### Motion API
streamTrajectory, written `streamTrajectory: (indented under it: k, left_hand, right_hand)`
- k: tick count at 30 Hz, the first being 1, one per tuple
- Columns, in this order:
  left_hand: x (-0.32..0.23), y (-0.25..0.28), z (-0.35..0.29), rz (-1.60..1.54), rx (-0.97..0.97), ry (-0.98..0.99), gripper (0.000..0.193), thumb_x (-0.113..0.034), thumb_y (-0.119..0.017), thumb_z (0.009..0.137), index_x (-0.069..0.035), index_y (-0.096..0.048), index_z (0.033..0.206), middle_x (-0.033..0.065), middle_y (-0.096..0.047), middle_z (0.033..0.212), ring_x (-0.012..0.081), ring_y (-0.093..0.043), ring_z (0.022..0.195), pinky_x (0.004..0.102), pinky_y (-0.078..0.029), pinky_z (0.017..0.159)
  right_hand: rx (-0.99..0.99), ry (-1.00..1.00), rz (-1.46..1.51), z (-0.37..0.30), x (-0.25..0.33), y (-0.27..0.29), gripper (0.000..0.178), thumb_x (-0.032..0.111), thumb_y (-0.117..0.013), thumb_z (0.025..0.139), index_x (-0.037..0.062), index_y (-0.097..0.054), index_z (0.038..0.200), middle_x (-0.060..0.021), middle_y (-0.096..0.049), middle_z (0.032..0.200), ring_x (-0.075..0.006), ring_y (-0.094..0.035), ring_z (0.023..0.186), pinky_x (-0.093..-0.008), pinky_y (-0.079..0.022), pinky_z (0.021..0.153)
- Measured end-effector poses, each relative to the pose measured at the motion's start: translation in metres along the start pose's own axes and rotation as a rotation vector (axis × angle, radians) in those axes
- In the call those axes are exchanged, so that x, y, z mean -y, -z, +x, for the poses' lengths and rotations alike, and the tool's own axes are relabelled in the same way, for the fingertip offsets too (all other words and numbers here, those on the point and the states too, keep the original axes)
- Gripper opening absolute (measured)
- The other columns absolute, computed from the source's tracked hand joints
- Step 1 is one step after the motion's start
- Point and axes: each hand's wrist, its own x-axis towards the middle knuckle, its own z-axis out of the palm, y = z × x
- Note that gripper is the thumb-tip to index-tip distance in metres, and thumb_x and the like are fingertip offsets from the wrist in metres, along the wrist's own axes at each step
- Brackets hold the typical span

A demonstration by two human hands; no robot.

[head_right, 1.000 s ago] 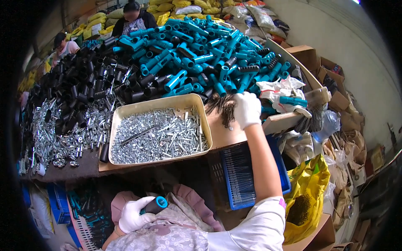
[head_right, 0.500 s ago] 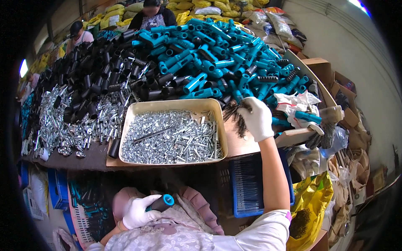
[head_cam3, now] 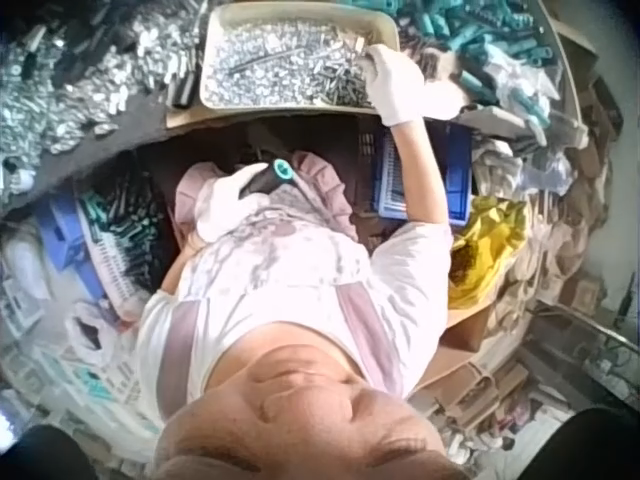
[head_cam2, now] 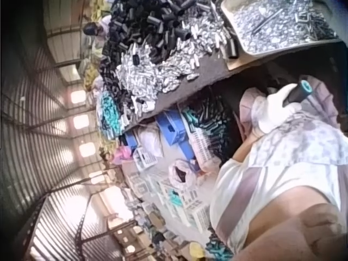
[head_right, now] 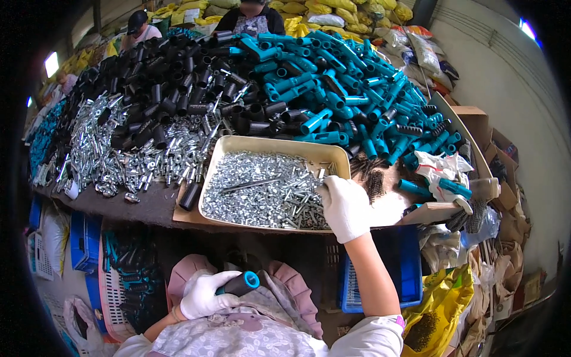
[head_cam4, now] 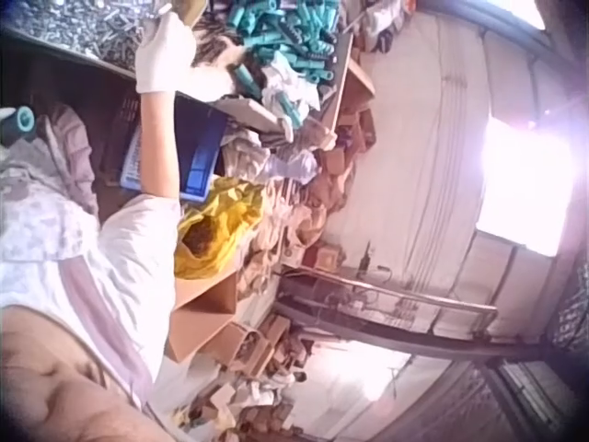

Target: Assembling metal pins and shafts into plastic grips at a manufacturing workbench.

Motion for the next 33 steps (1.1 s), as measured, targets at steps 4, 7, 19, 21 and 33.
streamTrajectory:
  k: [4, 7, 19, 21, 33]
  left_hand:
    - [0.0, 0.006, 0.001, 0.067, -0.013, 0.01, 0.062, -0.035, -0.079, 0.086, 0.001, -0.058, 0.131, 0.0137, -0.073, 0.087, 0.0139, -0.072, 0.079, 0.0281, -0.055, 0.072]
    - [0.015, 0.008, -0.002, 0.096, -0.126, -0.033, 0.067, -0.044, -0.077, 0.086, 0.002, -0.058, 0.13, 0.0153, -0.073, 0.089, 0.0176, -0.072, 0.084, 0.0305, -0.055, 0.074]
    - [0.013, 0.034, 0.001, 0.195, -0.171, -0.148, 0.062, -0.036, -0.084, 0.076, 0.0, -0.064, 0.123, 0.0207, -0.071, 0.098, 0.0319, -0.073, 0.089, 0.0353, -0.057, 0.075]
    - [0.013, 0.035, 0.002, 0.123, -0.222, -0.187, 0.063, -0.034, -0.085, 0.077, 0.003, -0.062, 0.123, 0.0207, -0.071, 0.101, 0.029, -0.074, 0.091, 0.034, -0.056, 0.076]
    - [0.011, 0.036, 0.005, 0.075, -0.284, -0.073, 0.067, -0.045, -0.081, 0.079, 0.001, -0.062, 0.125, 0.0178, -0.072, 0.099, 0.0256, -0.073, 0.088, 0.0322, -0.055, 0.076]
  right_hand:
    - [-0.149, 0.018, 0.176, -0.005, 0.02, 0.014, 0.014, 0.006, -0.072, 0.081, 0.0031, -0.065, 0.093, -0.0158, -0.065, 0.085, -0.0371, -0.062, 0.081, -0.0431, -0.049, 0.072]
    - [0.295, 0.016, 0.552, -0.008, 0.077, 0.039, 0.017, 0.012, -0.074, 0.081, 0.0076, -0.071, 0.097, -0.0126, -0.066, 0.082, -0.0328, -0.065, 0.079, -0.0405, -0.052, 0.071]
    - [0.781, 0.221, 0.837, -0.014, 0.13, 0.011, 0.033, 0.038, -0.056, 0.099, 0.01, -0.064, 0.114, -0.0173, -0.067, 0.081, -0.0371, -0.067, 0.077, -0.0445, -0.053, 0.069]
    - [0.924, 0.308, 1.037, 0.021, 0.113, 0.014, 0.043, 0.041, -0.053, 0.1, 0.0084, -0.06, 0.128, -0.0204, -0.07, 0.097, -0.0384, -0.069, 0.093, -0.044, -0.054, 0.082]
    - [0.539, 0.234, -0.667, 0.189, -0.064, -0.08, 0.034, 0.011, -0.063, 0.08, 0.0206, -0.073, 0.112, -0.0084, -0.064, 0.116, -0.0292, -0.057, 0.115, -0.0414, -0.046, 0.091]
